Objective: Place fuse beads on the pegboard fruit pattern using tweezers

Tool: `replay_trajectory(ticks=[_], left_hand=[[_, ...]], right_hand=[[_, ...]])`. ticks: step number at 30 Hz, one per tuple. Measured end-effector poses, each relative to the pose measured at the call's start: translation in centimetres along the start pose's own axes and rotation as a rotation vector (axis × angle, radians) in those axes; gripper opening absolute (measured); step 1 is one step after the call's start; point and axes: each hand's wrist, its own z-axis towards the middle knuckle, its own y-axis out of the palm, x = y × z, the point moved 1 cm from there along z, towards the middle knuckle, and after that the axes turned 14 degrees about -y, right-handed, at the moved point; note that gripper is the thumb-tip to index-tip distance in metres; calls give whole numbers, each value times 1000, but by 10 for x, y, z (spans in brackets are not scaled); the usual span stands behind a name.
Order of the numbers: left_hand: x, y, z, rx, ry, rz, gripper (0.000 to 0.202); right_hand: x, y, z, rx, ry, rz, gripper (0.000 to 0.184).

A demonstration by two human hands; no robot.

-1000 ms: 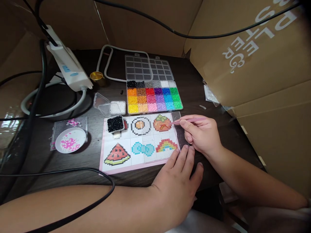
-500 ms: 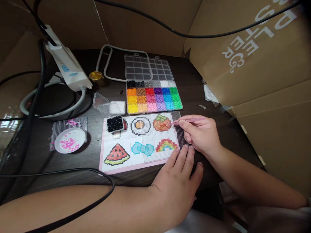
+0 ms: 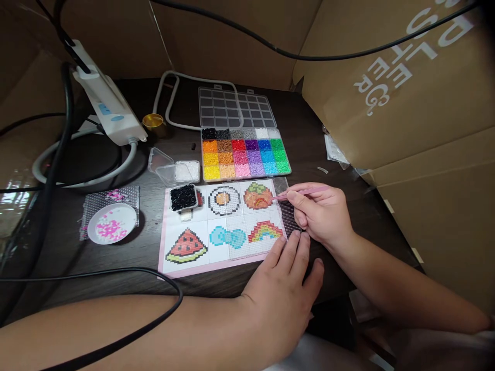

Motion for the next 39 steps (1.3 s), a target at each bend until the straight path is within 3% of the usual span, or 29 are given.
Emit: replay_trajectory(ticks=[39], left_hand=[[-1,-2,1,-16,9,6,75]], right_hand=[[0,-1,1,-9,7,46,21]])
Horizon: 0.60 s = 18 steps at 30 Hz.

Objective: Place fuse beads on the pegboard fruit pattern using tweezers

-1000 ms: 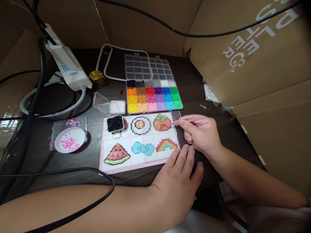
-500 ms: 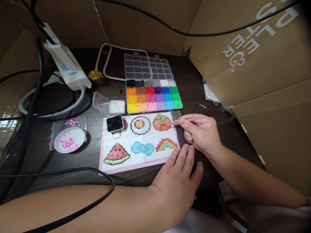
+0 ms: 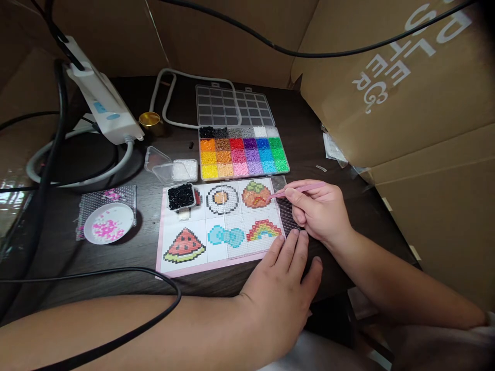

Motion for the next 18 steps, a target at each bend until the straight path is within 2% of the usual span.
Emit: replay_trajectory(ticks=[18], left_hand=[[1,4,-2,47,-15,3,75]], right_hand=[[4,-2,2,-1,2,114,21]])
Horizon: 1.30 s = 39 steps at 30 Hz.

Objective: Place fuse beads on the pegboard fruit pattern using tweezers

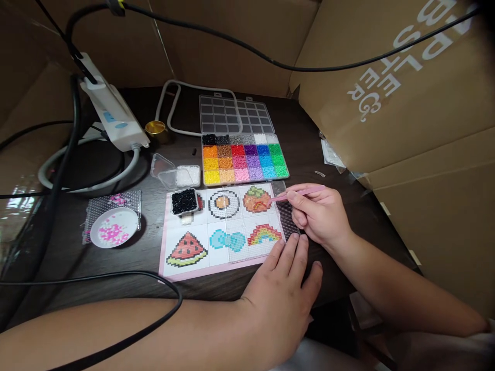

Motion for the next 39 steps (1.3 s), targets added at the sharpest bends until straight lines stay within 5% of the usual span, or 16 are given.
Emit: replay_trajectory(ticks=[11,18,27,39], left_hand=[[-1,4,-2,20,-13,-18,75],[-3,6,-1,13,10,-15,76],[-9,16,1,90,79,53,74],[-8,22,3,310,30,112,40]], right_hand=[[-16,1,17,140,-161,72,20],[-37,32,63,43,-451,-74,17],[3,88,92,32,-295,-180,24],[17,75,85,106,-309,-223,20]])
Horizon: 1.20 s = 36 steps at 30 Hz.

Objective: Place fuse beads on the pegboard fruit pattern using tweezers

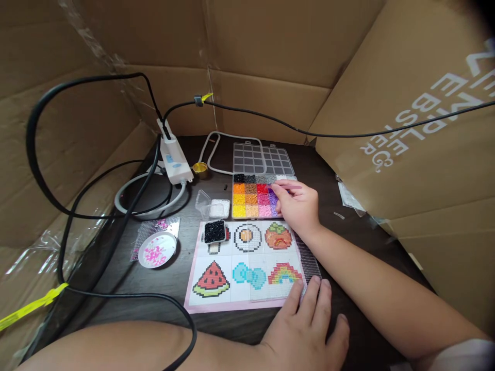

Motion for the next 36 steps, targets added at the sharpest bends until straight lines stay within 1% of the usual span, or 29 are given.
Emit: replay_trajectory(ticks=[4,8,11,20,28,36], left_hand=[[-1,-1,1,8,5,9,40],[-1,0,0,-17,17,18,41],[-1,1,0,-29,20,18,42],[-2,-2,1,-72,26,2,43],[-2,-5,1,-47,12,-11,43],[-1,-2,1,-76,20,-12,43]], right_hand=[[2,0,1,-16,-15,-1,20],[5,1,2,-35,-62,-19,19],[7,1,2,-25,-85,-29,18],[6,-1,0,-24,-53,-62,19],[6,-1,1,-29,-46,-67,20],[6,-2,2,-25,-31,-57,18]])
